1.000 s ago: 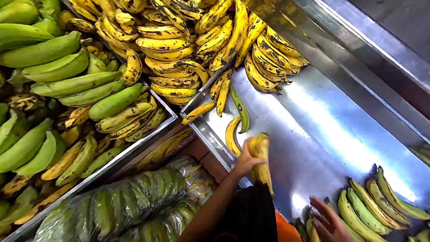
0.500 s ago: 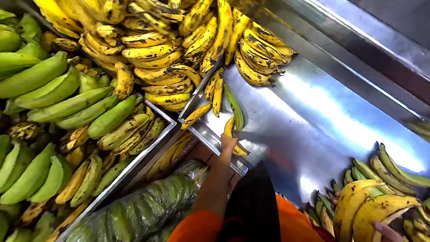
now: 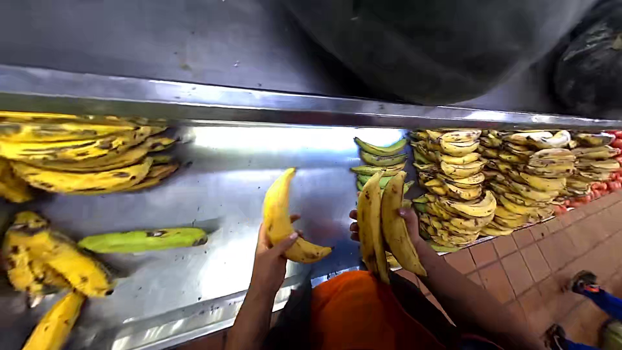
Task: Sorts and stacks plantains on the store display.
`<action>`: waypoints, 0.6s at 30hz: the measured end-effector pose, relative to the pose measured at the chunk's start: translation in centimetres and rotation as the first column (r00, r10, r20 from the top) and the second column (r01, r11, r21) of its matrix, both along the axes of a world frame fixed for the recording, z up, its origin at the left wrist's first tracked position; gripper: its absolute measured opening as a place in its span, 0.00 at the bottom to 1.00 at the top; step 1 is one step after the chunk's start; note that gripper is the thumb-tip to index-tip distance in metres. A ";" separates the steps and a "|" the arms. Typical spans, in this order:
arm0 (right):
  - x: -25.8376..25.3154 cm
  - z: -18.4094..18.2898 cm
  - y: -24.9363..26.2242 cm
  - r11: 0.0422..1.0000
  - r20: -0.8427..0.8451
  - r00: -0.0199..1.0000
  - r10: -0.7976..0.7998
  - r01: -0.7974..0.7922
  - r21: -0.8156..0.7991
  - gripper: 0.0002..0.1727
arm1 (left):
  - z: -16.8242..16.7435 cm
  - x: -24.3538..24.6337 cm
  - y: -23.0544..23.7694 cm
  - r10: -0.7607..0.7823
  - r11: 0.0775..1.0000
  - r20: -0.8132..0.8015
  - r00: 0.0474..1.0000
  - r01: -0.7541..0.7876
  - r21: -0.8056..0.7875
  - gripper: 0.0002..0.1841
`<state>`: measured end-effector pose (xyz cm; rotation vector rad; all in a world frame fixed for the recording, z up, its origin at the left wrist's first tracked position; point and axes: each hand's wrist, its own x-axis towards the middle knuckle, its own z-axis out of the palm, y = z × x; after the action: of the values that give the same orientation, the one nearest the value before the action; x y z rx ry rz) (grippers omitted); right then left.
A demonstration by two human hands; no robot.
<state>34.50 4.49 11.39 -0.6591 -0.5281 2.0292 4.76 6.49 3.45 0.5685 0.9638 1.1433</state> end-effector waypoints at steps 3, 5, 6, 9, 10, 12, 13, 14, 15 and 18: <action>0.4 0.7 -0.9 0.976 -0.061 0.977 -0.206 0.210 0.060 0.32 | 3.8 3.2 -0.9 -0.246 0.967 0.130 0.961 0.234 0.098 0.42; 0.8 2.5 -1.9 0.858 0.221 0.830 -0.512 0.506 0.088 0.09 | 6.2 6.7 -3.1 -0.281 0.959 0.271 0.921 0.280 0.041 0.35; 1.1 3.2 -2.5 0.846 0.237 0.817 -0.525 0.531 0.046 0.11 | 6.7 8.5 -4.1 -0.274 0.959 0.340 0.900 0.283 0.023 0.29; 2.9 4.0 -4.1 0.885 0.133 0.896 -0.424 0.441 -0.152 0.27 | 6.0 13.4 -7.3 -0.237 0.953 0.389 0.891 0.290 -0.084 0.13; 4.1 4.1 -4.5 0.876 0.154 0.898 -0.411 0.436 -0.206 0.25 | 5.2 14.7 -8.0 -0.236 0.947 0.400 0.886 0.302 -0.110 0.15; 7.5 5.1 -5.6 0.840 0.282 0.862 -0.422 0.489 -0.235 0.23 | 3.7 17.5 -9.0 -0.259 0.936 0.407 0.876 0.331 -0.116 0.20; 9.6 5.9 -6.4 0.834 0.353 0.830 -0.431 0.516 -0.195 0.25 | 3.3 19.0 -9.4 -0.260 0.935 0.407 0.876 0.333 -0.118 0.20; 11.9 6.6 -7.4 0.840 0.406 0.804 -0.434 0.524 -0.140 0.27 | 3.1 20.4 -9.8 -0.270 0.932 0.427 0.863 0.345 -0.108 0.19; 14.5 7.2 -8.5 0.855 0.432 0.793 -0.430 0.511 -0.087 0.28 | 3.2 21.8 -10.1 -0.301 0.925 0.467 0.831 0.374 -0.070 0.19; 23.4 7.7 -12.1 0.904 0.392 0.821 -0.415 0.421 0.073 0.37 | 2.8 26.2 -9.8 -0.441 0.879 0.659 0.609 0.442 0.179 0.33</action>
<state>57.91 -7.65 19.07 -1.1105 -0.5435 1.4860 30.99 -3.28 6.27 0.3011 0.1431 0.7867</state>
